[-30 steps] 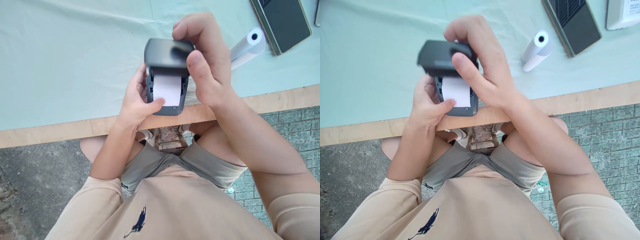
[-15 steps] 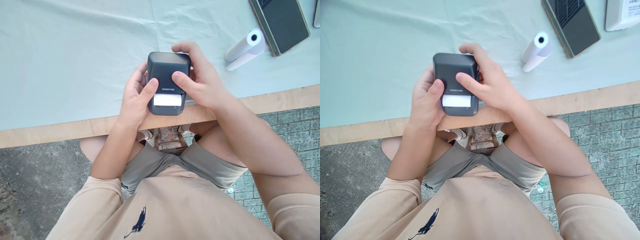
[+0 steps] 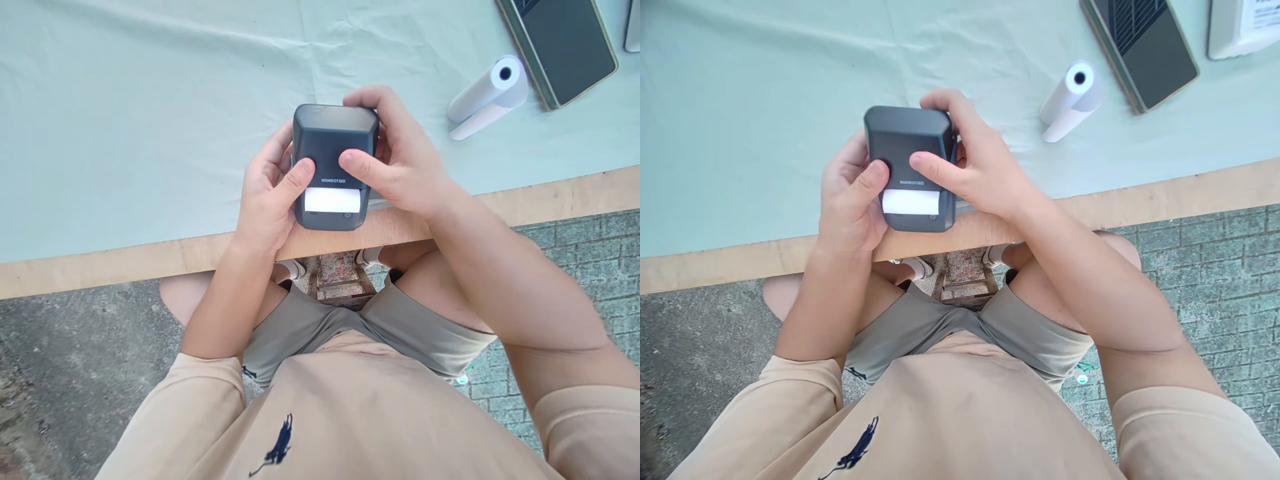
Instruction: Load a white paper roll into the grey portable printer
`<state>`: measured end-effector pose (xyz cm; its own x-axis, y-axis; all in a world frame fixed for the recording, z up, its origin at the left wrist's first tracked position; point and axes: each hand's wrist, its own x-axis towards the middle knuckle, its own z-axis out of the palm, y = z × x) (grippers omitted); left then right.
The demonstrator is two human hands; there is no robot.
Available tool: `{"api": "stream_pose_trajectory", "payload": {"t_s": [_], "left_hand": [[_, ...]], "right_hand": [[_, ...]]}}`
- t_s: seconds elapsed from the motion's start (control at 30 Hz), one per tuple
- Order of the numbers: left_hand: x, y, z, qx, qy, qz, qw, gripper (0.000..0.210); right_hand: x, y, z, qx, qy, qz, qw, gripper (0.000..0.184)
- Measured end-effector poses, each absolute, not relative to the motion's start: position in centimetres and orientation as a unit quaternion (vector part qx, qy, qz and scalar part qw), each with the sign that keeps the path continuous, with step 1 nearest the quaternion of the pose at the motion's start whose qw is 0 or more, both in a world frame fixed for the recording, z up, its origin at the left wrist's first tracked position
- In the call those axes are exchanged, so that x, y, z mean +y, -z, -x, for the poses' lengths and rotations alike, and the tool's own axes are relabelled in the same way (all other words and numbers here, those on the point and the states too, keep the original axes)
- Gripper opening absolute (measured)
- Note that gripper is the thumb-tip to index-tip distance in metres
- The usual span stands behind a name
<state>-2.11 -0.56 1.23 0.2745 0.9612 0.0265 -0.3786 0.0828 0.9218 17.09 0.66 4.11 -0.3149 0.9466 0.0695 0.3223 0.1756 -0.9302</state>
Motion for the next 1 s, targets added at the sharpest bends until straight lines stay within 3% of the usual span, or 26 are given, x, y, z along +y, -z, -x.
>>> {"api": "stream_pose_trajectory", "payload": {"t_s": [0.13, 0.57, 0.8, 0.9, 1.0], "left_hand": [[-0.6, -1.2, 2.1, 0.403, -0.498, -0.39, 0.661, 0.035], [-0.4, -0.9, 2.3, 0.434, -0.481, -0.409, 0.643, 0.039], [-0.1, 0.1, 2.4, 0.417, -0.498, -0.411, 0.639, 0.036], [0.0, 0.1, 2.2, 0.425, -0.507, -0.405, 0.631, 0.034], [-0.1, -0.1, 2.0, 0.421, -0.52, -0.388, 0.634, 0.03]], "right_hand": [[0.6, -4.0, -17.1, -0.68, -0.442, 0.472, 0.346, 0.06], [0.7, -3.9, -17.4, -0.679, -0.454, 0.459, 0.349, 0.059], [1.1, -4.7, -19.0, -0.731, -0.456, 0.398, 0.314, 0.082], [1.1, -5.2, -19.4, -0.753, -0.391, 0.408, 0.338, 0.071], [1.4, -5.9, -18.9, -0.743, -0.282, 0.443, 0.415, 0.055]]}}
